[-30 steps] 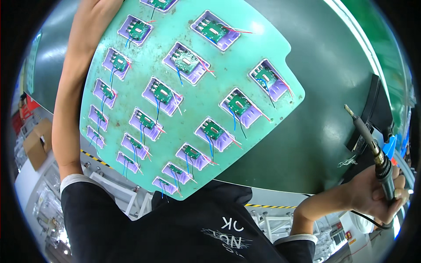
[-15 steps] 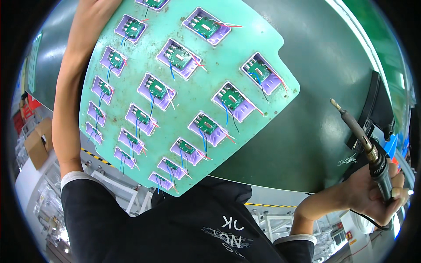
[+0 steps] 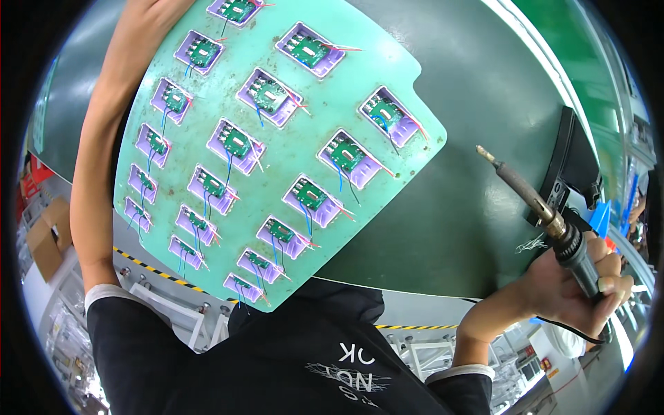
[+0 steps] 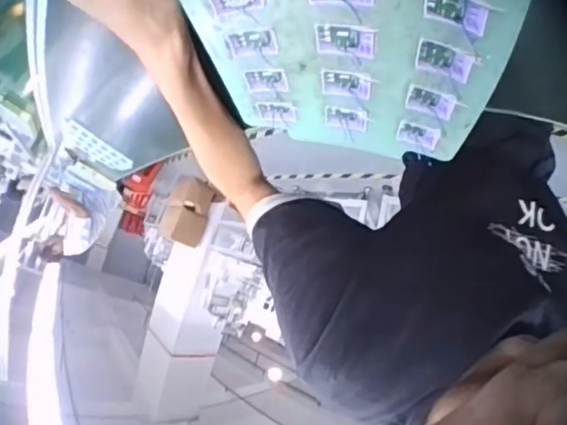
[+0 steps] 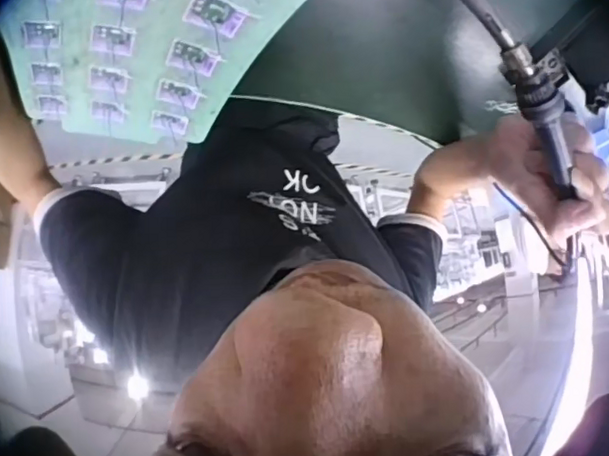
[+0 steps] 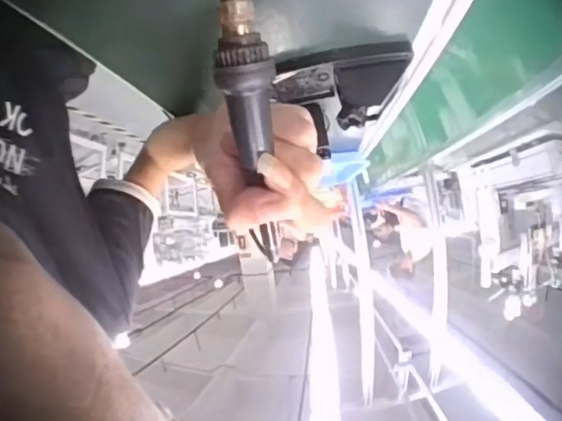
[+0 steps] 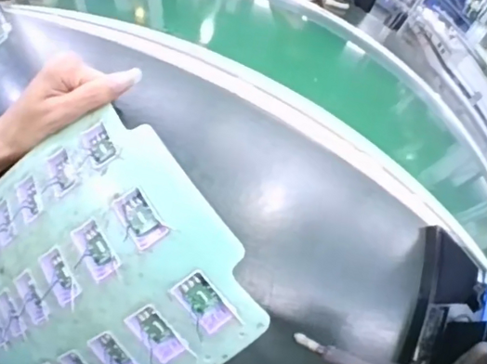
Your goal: Soldering electronic components onto several printed circuit boards held in a fixture.
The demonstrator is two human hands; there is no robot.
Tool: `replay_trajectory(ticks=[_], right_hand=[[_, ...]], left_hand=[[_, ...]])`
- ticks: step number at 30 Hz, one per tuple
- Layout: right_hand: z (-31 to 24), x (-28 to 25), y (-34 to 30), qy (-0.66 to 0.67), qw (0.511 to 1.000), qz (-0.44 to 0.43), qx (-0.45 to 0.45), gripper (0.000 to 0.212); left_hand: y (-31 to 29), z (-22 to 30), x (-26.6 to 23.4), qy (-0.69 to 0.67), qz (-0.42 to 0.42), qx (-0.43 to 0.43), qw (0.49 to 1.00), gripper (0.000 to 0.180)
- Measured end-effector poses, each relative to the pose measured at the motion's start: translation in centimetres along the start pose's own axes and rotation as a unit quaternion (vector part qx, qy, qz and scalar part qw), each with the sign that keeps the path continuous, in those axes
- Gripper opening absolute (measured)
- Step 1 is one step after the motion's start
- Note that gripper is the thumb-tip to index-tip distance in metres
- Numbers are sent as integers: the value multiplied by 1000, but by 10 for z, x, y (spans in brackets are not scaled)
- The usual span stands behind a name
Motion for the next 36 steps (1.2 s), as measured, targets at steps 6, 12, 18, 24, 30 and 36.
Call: replay_trajectory(ticks=[6, 12, 18, 24, 30, 36], right_hand=[[-17, 18, -4, -10, 998, 22, -64, 22], [-24, 58, -10, -113, 986, 19, -117, 30], [-11, 100, -5, -109, 978, -163, -67, 24], [-10, 104, -7, -149, 975, -149, -63, 24], [-4, 99, -12, -156, 971, -163, -73, 29], [-3, 100, -12, -168, 971, -158, -70, 28]], left_hand=[[-3, 5, 3, 633, 203, -306, 682, 50], [4, 1, 7, 611, 186, -300, 708, 48], [-6, 17, -4, 632, 166, -290, 699, 50], [3, 13, 2, 631, 134, -281, 711, 52], [-1, 0, -6, 632, 112, -268, 718, 53], [-2, -7, -8, 624, 107, -270, 725, 53]])
Point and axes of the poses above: each hand's wrist, its own y-axis towards the middle knuckle, its own x-axis out of the palm, z = x × y, the point moved 8 cm from there along y, towards the middle knuckle, and after that the axes turned 5 degrees about -z, right-handed, at the moved point
